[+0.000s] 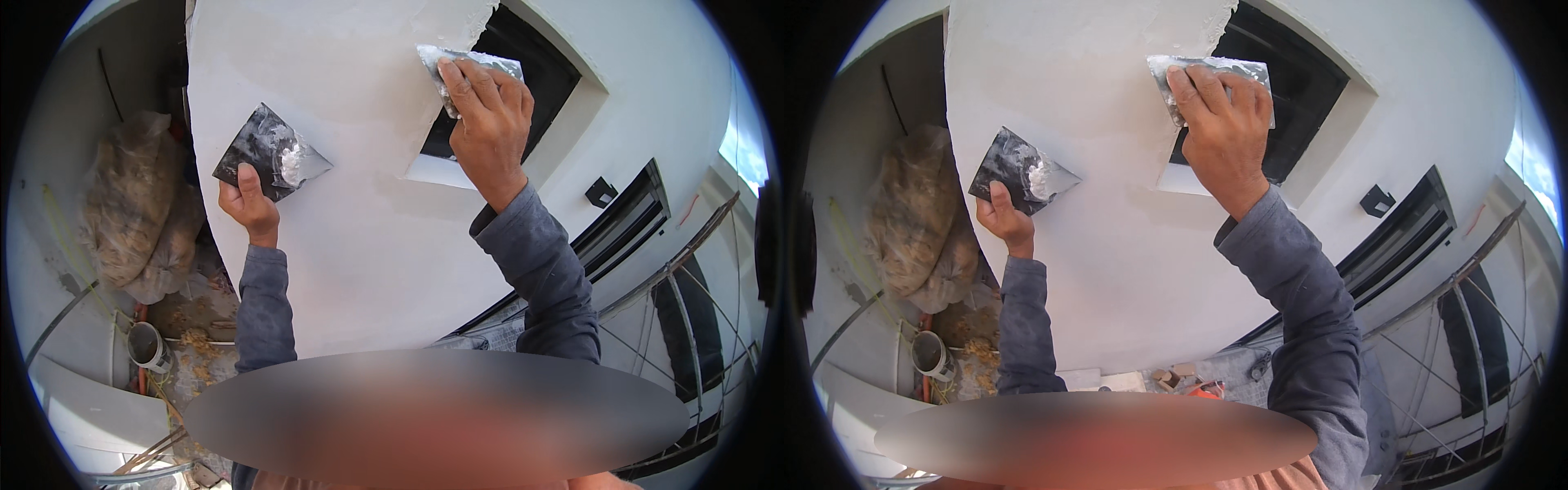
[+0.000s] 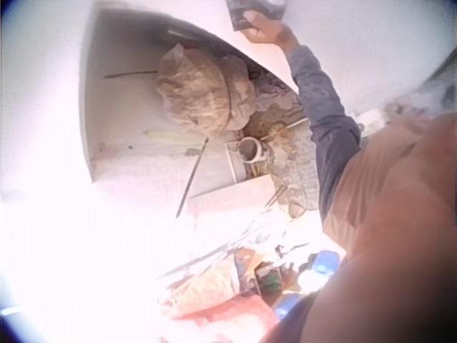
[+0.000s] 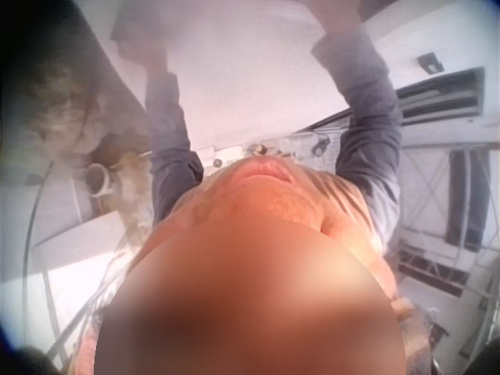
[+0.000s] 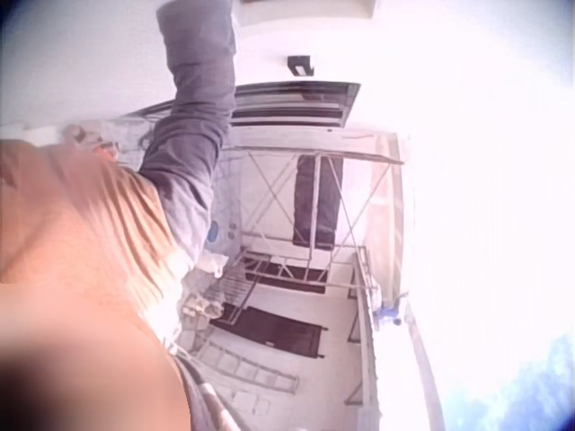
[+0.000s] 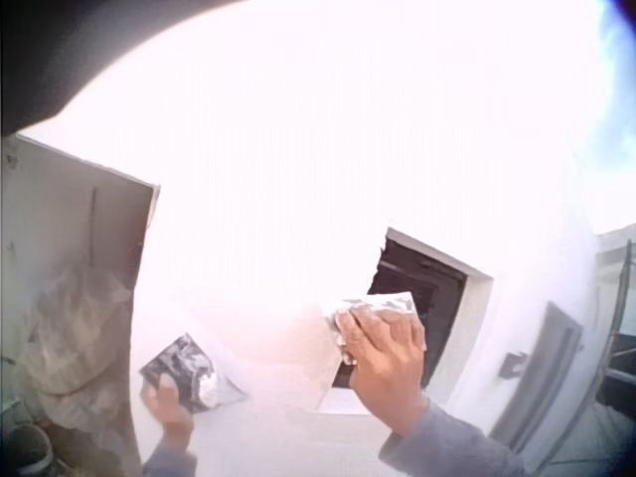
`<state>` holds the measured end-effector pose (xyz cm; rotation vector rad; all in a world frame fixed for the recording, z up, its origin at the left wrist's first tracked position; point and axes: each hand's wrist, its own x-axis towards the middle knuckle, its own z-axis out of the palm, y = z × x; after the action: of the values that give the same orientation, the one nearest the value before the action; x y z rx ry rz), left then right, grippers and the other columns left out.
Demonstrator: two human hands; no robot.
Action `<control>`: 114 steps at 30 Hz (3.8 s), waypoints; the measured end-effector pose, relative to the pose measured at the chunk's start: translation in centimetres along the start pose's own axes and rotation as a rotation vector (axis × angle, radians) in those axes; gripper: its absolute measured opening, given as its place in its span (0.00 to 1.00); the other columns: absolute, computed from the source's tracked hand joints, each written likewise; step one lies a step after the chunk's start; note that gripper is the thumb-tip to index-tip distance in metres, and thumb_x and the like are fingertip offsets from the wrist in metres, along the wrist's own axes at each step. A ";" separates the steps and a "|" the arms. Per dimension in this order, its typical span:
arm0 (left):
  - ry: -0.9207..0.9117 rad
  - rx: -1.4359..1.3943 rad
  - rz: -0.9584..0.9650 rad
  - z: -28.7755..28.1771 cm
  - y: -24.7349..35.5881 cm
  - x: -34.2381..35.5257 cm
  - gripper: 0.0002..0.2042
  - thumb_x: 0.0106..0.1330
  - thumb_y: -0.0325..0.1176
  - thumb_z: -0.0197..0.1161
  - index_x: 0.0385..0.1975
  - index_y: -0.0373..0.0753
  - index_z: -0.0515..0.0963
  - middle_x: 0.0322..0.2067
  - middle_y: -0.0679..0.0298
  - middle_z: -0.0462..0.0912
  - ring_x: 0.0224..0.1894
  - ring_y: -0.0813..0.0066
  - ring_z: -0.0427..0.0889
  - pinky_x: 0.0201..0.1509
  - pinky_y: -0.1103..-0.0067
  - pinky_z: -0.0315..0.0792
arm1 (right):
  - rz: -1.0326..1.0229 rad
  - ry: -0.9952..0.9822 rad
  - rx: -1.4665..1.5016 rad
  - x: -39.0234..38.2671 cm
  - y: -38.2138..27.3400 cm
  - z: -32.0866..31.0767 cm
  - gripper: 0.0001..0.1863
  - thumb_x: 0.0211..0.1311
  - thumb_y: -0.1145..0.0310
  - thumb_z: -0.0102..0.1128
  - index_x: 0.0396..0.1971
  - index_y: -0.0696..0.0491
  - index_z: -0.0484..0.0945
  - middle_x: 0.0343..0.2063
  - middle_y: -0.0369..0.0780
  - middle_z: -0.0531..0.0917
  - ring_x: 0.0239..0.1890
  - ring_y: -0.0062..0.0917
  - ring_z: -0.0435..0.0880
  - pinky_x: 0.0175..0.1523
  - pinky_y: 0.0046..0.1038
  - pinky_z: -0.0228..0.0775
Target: The person uses a putty knife to apply and smooth white plaster onto a wall surface around a window frame. They repeatedly transfer plaster between two knives and spread it evenly across the wall.
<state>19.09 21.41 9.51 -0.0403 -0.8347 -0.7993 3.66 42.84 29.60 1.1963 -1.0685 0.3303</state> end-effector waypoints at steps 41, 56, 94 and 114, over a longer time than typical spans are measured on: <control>-0.002 -0.017 -0.008 0.4 0.6 0.6 0.15 0.78 0.37 0.56 0.42 0.28 0.78 0.37 0.65 0.82 0.39 0.80 0.77 0.45 0.81 0.73 | -0.036 0.124 -0.044 6.7 5.3 4.4 0.19 0.63 0.75 0.55 0.54 0.53 0.81 0.52 0.42 0.84 0.52 0.37 0.81 0.62 0.46 0.65; 0.013 0.001 -0.035 0.9 1.3 0.7 0.16 0.77 0.38 0.56 0.42 0.28 0.78 0.37 0.64 0.82 0.39 0.79 0.77 0.47 0.80 0.72 | 0.077 -0.106 -0.215 9.4 7.2 1.7 0.21 0.62 0.72 0.62 0.56 0.45 0.81 0.52 0.37 0.84 0.53 0.34 0.79 0.64 0.50 0.60; 0.043 -0.493 -1.042 -1.9 21.5 -9.2 0.15 0.77 0.40 0.56 0.54 0.38 0.80 0.46 0.67 0.87 0.45 0.75 0.87 0.43 0.76 0.80 | 0.809 0.655 1.369 1.8 5.3 3.3 0.17 0.74 0.73 0.58 0.58 0.61 0.79 0.47 0.39 0.86 0.47 0.23 0.82 0.56 0.28 0.73; 0.246 -0.512 -1.179 0.5 22.9 -11.0 0.16 0.75 0.38 0.56 0.55 0.35 0.78 0.48 0.61 0.88 0.47 0.67 0.88 0.48 0.70 0.82 | 0.482 0.323 0.322 -2.2 3.9 -2.9 0.18 0.64 0.75 0.65 0.54 0.49 0.85 0.45 0.40 0.88 0.41 0.31 0.86 0.46 0.29 0.80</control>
<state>29.17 44.75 8.49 0.1093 -0.3335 -2.0696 1.23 47.53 30.13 1.1032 -1.0309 1.0678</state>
